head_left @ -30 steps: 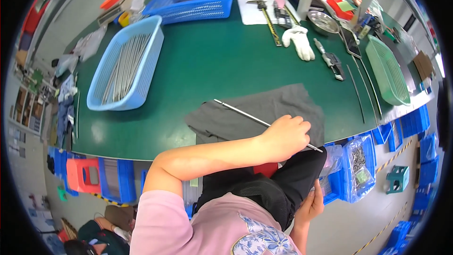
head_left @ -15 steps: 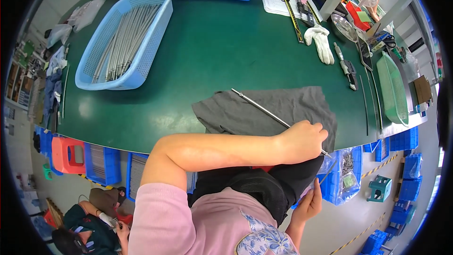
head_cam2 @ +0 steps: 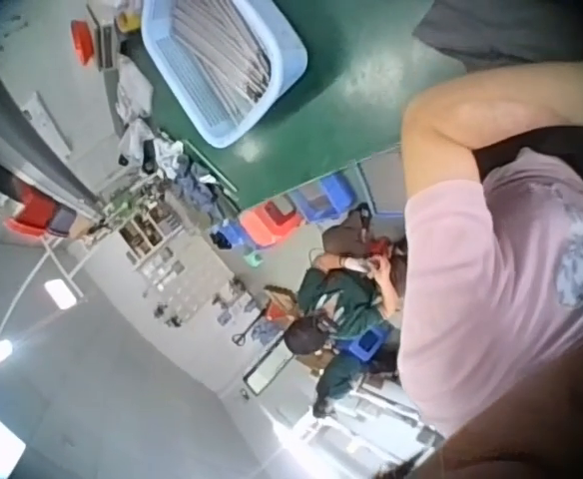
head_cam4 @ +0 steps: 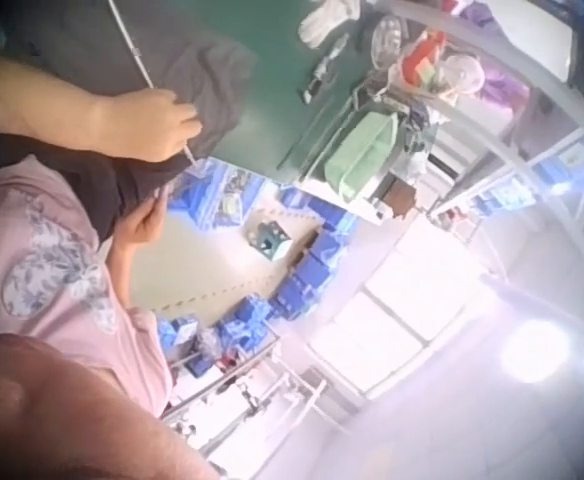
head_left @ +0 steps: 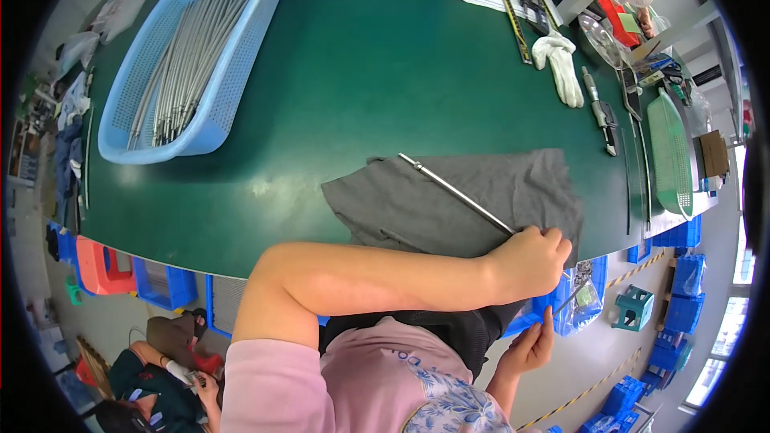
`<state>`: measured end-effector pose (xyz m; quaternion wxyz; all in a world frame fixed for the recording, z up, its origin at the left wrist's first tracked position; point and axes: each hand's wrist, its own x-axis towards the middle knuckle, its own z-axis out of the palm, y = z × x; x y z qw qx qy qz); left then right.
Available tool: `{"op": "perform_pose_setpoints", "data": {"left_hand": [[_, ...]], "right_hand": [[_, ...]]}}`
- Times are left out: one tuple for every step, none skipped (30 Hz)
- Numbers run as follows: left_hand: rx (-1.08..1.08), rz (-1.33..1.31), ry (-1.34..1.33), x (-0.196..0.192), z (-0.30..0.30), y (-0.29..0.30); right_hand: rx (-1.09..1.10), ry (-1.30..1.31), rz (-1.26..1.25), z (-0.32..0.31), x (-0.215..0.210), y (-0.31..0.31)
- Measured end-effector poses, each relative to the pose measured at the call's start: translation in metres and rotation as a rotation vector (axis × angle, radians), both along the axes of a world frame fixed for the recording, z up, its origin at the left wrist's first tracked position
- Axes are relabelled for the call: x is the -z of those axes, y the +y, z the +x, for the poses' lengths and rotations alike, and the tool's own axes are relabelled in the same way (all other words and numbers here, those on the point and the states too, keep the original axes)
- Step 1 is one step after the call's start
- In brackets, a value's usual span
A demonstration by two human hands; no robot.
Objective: Using a hand file to smooth the edges and surfaces of long metal rods at a manufacturing workbench.
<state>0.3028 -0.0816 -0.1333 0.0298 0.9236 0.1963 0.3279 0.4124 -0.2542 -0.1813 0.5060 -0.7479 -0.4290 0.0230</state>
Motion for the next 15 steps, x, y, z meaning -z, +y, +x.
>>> {"op": "perform_pose_setpoints", "data": {"left_hand": [[0.008, 0.007, -0.024, -0.003, 0.001, 0.001], [0.024, 0.018, -0.032, -0.007, 0.001, 0.001], [-0.008, 0.029, -0.065, -0.016, -0.002, 0.004], [-0.024, 0.036, -0.106, -0.026, -0.004, 0.008], [-0.009, 0.097, -0.081, -0.038, -0.005, 0.021], [-0.037, 0.066, -0.163, -0.048, -0.002, 0.032], [-0.017, 0.072, -0.146, -0.054, 0.0, 0.047], [0.001, 0.08, -0.129, -0.061, 0.005, 0.064], [0.002, 0.062, -0.113, -0.06, 0.008, 0.083], [-0.019, 0.049, -0.089, -0.057, 0.007, 0.1], [-0.023, 0.045, -0.03, -0.051, 0.006, 0.118], [-0.039, 0.039, 0.032, -0.041, 0.007, 0.133], [-0.026, 0.042, 0.065, -0.03, 0.011, 0.144], [-0.019, 0.038, 0.098, -0.021, 0.019, 0.155], [-0.037, 0.019, 0.156, -0.016, 0.03, 0.161]], "right_hand": [[0.013, -0.008, 0.007, 0.001, 0.0, 0.0], [-0.008, -0.016, 0.033, 0.001, 0.0, -0.001], [-0.019, -0.022, 0.069, 0.002, 0.002, -0.001], [0.019, -0.036, 0.087, 0.004, 0.003, -0.002], [-0.012, -0.048, 0.081, 0.007, 0.005, -0.003], [-0.056, -0.052, 0.076, 0.009, 0.007, -0.004], [-0.057, -0.023, 0.065, 0.012, 0.01, -0.006], [-0.035, -0.026, 0.086, 0.014, 0.012, -0.008], [-0.029, -0.001, 0.098, 0.014, 0.015, -0.006], [-0.044, 0.033, 0.113, 0.012, 0.017, -0.005], [-0.069, 0.045, 0.133, 0.011, 0.018, -0.007], [-0.028, 0.05, 0.135, 0.012, 0.018, -0.01], [-0.005, 0.065, 0.136, 0.014, 0.019, -0.011], [0.008, 0.015, 0.16, 0.017, 0.018, -0.01], [0.025, -0.035, 0.186, 0.022, 0.019, -0.01]]}}
